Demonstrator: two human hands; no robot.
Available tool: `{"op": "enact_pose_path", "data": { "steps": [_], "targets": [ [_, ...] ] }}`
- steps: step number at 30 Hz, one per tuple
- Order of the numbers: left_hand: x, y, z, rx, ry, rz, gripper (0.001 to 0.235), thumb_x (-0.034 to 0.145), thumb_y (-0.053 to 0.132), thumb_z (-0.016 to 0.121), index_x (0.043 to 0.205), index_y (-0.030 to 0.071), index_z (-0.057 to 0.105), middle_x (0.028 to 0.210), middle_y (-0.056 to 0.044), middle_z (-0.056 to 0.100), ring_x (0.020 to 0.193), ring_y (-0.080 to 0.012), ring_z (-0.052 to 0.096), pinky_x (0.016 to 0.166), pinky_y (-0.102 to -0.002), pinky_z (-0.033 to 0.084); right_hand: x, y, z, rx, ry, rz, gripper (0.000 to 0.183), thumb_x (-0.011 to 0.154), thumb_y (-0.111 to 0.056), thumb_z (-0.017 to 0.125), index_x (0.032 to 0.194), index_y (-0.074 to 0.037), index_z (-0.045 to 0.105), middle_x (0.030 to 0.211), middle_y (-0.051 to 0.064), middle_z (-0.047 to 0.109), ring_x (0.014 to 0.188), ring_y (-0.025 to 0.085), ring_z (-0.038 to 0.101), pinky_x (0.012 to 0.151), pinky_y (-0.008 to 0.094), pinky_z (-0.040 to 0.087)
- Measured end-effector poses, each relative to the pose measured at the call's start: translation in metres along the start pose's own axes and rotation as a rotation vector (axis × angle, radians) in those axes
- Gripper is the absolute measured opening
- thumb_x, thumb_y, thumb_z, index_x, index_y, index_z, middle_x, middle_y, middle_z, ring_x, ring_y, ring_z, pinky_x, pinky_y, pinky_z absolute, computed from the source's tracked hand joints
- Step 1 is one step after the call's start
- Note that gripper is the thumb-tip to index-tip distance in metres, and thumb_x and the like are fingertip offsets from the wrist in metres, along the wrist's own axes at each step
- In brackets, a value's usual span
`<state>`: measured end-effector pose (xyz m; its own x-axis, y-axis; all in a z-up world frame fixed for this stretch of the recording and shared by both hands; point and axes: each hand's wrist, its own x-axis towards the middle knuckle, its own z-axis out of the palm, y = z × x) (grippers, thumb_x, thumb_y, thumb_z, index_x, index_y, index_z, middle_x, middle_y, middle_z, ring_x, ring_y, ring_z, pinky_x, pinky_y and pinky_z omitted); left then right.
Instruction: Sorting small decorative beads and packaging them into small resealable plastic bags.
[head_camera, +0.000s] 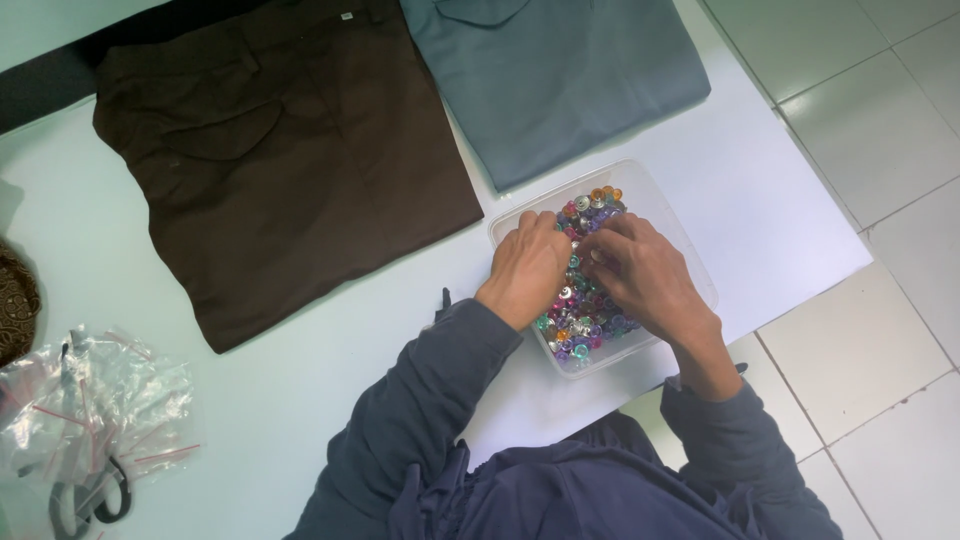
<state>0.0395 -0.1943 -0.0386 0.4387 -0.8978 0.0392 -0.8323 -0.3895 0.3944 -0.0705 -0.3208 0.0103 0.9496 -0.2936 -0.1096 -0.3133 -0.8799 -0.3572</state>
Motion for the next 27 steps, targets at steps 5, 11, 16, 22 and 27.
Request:
{"op": "enact_pose_path", "data": {
  "steps": [5,11,16,22,27],
  "targets": [
    [-0.004,0.003,-0.016,-0.058,0.028,0.018,0.013,0.077,-0.012,0.068,0.089,-0.008,0.073,0.085,-0.016,0.055,0.084,-0.0253,0.057,0.061,-0.033,0.051,-0.001,0.005,0.008,-0.06,0.018,0.007,0.018,0.09,-0.016,0.076,0.108,-0.016,0.079,0.111,0.009,0.069,0.097,0.024,0.068,0.077,0.034,0.056],
    [-0.016,0.011,-0.035,-0.128,0.053,0.02,0.02,0.079,-0.011,0.069,0.098,-0.006,0.073,0.086,-0.015,0.055,0.084,-0.0241,0.057,0.063,-0.031,0.053,-0.006,0.015,0.015,0.008,0.143,-0.006,0.01,0.093,-0.02,0.078,0.102,-0.017,0.078,0.107,0.008,0.068,0.101,0.025,0.066,0.081,0.035,0.054],
    [-0.043,0.015,-0.056,-0.176,0.089,0.036,0.019,0.084,-0.008,0.063,0.099,-0.003,0.075,0.089,-0.016,0.056,0.084,-0.0236,0.056,0.064,-0.034,0.052,-0.026,-0.02,-0.001,0.357,0.223,-0.076,0.011,0.093,-0.013,0.079,0.104,-0.013,0.078,0.088,0.009,0.072,0.083,0.025,0.07,0.072,0.037,0.055],
    [-0.119,0.006,-0.102,-0.284,0.164,-0.006,0.023,0.089,-0.008,0.057,0.103,-0.001,0.074,0.097,-0.02,0.059,0.085,-0.0262,0.058,0.066,-0.034,0.052,-0.044,-0.072,0.008,0.472,0.264,-0.273,0.014,0.092,-0.01,0.082,0.104,-0.013,0.076,0.085,0.004,0.074,0.076,0.018,0.069,0.07,0.031,0.055],
    [-0.177,-0.027,-0.1,-0.326,0.217,-0.148,0.023,0.091,-0.004,0.063,0.111,0.002,0.072,0.1,-0.018,0.062,0.091,-0.0302,0.063,0.075,-0.037,0.056,-0.05,-0.121,0.037,0.526,0.199,-0.358,0.016,0.09,-0.003,0.078,0.103,-0.013,0.079,0.085,0.002,0.075,0.079,0.017,0.071,0.07,0.03,0.058]
  ]
}}
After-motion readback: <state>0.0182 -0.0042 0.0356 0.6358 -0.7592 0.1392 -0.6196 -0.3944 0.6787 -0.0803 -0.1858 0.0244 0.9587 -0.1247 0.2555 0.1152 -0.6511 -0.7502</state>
